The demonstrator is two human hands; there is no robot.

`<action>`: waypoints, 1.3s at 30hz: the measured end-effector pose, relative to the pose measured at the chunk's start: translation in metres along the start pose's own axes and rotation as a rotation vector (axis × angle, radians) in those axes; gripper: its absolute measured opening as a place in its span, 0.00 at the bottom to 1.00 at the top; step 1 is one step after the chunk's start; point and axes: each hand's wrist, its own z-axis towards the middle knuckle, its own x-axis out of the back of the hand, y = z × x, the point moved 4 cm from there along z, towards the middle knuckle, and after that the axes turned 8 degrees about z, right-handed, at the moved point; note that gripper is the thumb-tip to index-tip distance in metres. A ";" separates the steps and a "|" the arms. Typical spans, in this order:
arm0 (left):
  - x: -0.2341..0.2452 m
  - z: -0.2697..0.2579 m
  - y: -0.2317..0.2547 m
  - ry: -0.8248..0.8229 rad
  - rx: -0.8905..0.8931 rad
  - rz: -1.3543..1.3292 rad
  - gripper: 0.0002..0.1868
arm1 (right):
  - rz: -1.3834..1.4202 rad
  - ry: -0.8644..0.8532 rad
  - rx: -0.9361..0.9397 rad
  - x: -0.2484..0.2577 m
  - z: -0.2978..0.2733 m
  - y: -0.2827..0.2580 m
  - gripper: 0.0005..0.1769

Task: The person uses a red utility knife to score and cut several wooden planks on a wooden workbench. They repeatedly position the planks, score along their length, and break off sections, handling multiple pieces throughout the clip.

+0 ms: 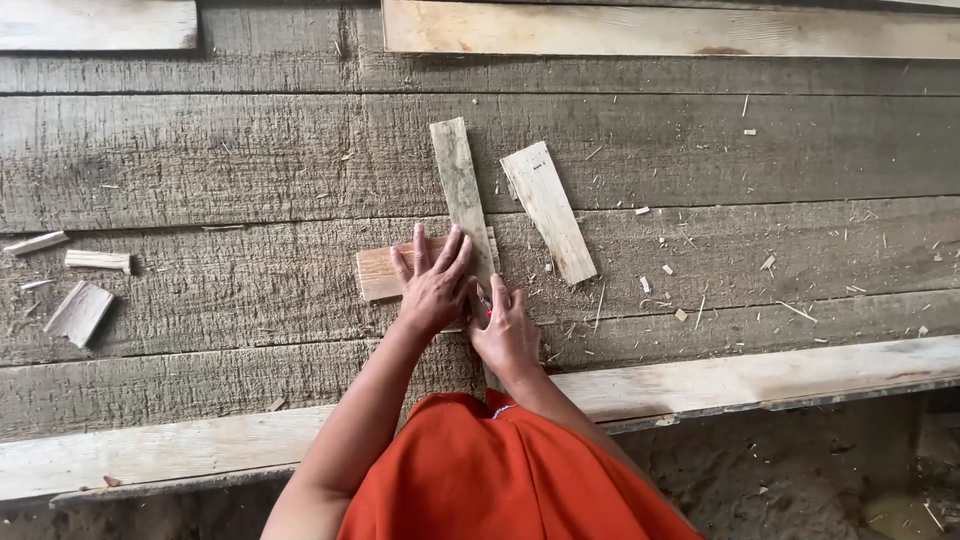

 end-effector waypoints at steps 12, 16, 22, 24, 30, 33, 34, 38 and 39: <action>-0.005 0.006 0.007 -0.019 -0.016 -0.032 0.39 | 0.022 -0.052 -0.038 0.000 0.000 0.001 0.43; -0.001 0.006 0.008 -0.021 -0.017 -0.030 0.40 | -0.004 -0.059 -0.038 0.000 0.002 0.003 0.44; -0.003 0.006 0.007 -0.014 -0.019 -0.020 0.39 | -0.023 -0.096 -0.028 0.004 0.003 0.000 0.44; -0.002 0.005 0.008 -0.017 -0.015 -0.010 0.38 | -0.046 -0.109 -0.002 -0.002 0.005 0.005 0.45; -0.004 0.005 0.007 0.003 -0.021 -0.004 0.39 | -0.081 -0.111 0.011 0.010 0.000 -0.005 0.43; -0.006 0.006 0.007 0.007 -0.024 0.010 0.39 | -0.130 -0.102 0.034 0.008 0.000 -0.003 0.44; -0.007 0.006 0.007 0.010 -0.025 0.010 0.39 | -0.130 -0.099 0.036 0.006 0.000 -0.001 0.44; -0.008 0.006 0.007 0.009 -0.028 0.009 0.39 | -0.143 -0.112 0.057 0.001 0.001 0.007 0.44; -0.007 0.006 0.006 0.006 -0.028 0.011 0.40 | -0.132 -0.123 0.058 -0.001 0.002 0.008 0.45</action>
